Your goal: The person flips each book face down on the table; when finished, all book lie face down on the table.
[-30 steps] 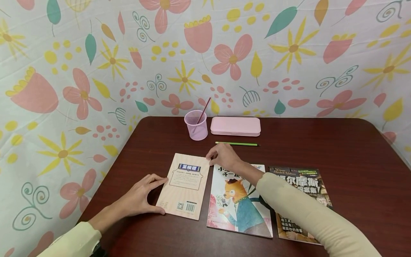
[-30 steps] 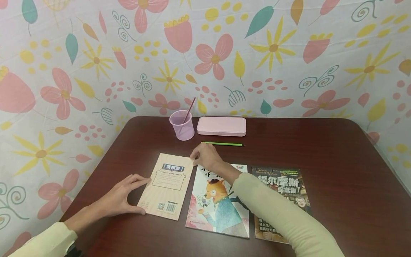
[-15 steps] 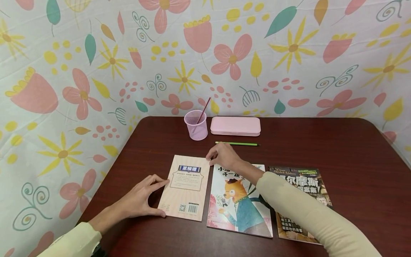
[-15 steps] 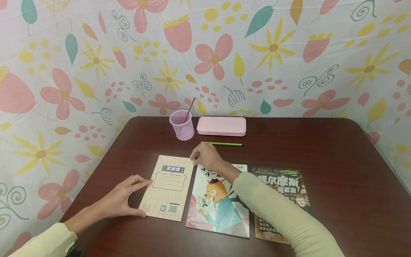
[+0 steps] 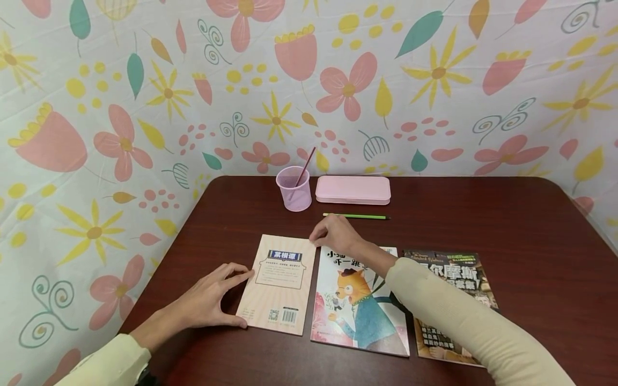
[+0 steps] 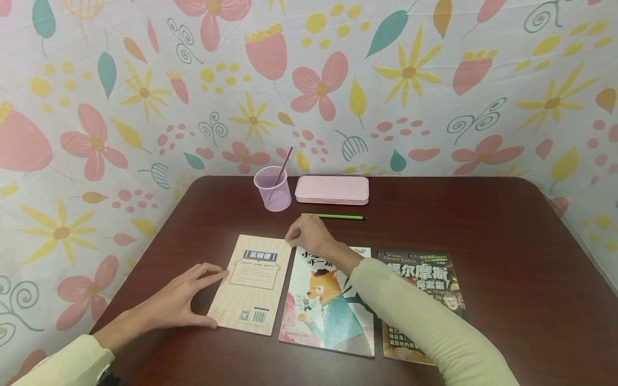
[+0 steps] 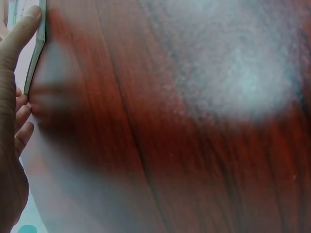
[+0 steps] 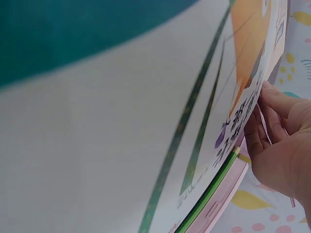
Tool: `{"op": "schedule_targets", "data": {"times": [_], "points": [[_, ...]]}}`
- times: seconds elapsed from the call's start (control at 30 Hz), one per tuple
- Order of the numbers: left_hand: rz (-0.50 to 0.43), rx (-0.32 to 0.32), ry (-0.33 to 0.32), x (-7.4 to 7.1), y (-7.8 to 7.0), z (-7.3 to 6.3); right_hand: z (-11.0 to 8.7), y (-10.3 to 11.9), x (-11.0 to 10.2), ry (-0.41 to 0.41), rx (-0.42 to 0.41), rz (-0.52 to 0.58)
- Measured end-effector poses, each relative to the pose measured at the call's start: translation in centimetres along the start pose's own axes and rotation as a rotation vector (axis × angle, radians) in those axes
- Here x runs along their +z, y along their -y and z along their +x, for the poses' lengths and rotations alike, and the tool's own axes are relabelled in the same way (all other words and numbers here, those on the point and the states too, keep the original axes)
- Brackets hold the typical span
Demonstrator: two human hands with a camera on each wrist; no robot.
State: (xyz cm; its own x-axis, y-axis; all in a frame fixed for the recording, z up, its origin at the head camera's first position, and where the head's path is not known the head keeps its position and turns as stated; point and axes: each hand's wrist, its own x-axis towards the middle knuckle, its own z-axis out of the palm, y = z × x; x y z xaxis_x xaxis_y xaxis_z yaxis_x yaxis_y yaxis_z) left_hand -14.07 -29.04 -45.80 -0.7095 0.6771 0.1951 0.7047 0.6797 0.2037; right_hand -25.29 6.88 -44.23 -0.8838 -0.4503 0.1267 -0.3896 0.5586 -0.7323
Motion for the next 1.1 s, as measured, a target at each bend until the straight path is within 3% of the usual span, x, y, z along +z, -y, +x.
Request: {"op": "schedule_targets", "data": {"times": [0.27, 0.4, 0.63, 0.77, 0.93, 1.1], "points": [[-0.026, -0.045, 0.050, -0.9, 0.1, 0.3, -0.3, 0.1, -0.9, 0.030, -0.033, 0.028], [-0.048, -0.058, 0.027, -1.7, 0.4, 1.0, -0.3, -0.1, -2.0, 0.031, -0.012, 0.013], [-0.063, -0.008, -0.055, -3.5, 0.9, 3.4, -1.2, -0.9, -4.4, 0.032, -0.013, 0.011], [-0.082, 0.011, -0.069, -4.3, 0.6, 5.1, -2.3, -1.5, -5.8, 0.039, -0.007, 0.032], [-0.099, 0.021, -0.029, -4.6, -0.2, 7.2, -4.0, -2.6, -7.1, 0.060, -0.002, 0.034], [-0.134, 0.013, 0.026, -3.9, -1.4, 9.1, -5.9, -3.5, -8.1, 0.085, -0.003, 0.009]]}}
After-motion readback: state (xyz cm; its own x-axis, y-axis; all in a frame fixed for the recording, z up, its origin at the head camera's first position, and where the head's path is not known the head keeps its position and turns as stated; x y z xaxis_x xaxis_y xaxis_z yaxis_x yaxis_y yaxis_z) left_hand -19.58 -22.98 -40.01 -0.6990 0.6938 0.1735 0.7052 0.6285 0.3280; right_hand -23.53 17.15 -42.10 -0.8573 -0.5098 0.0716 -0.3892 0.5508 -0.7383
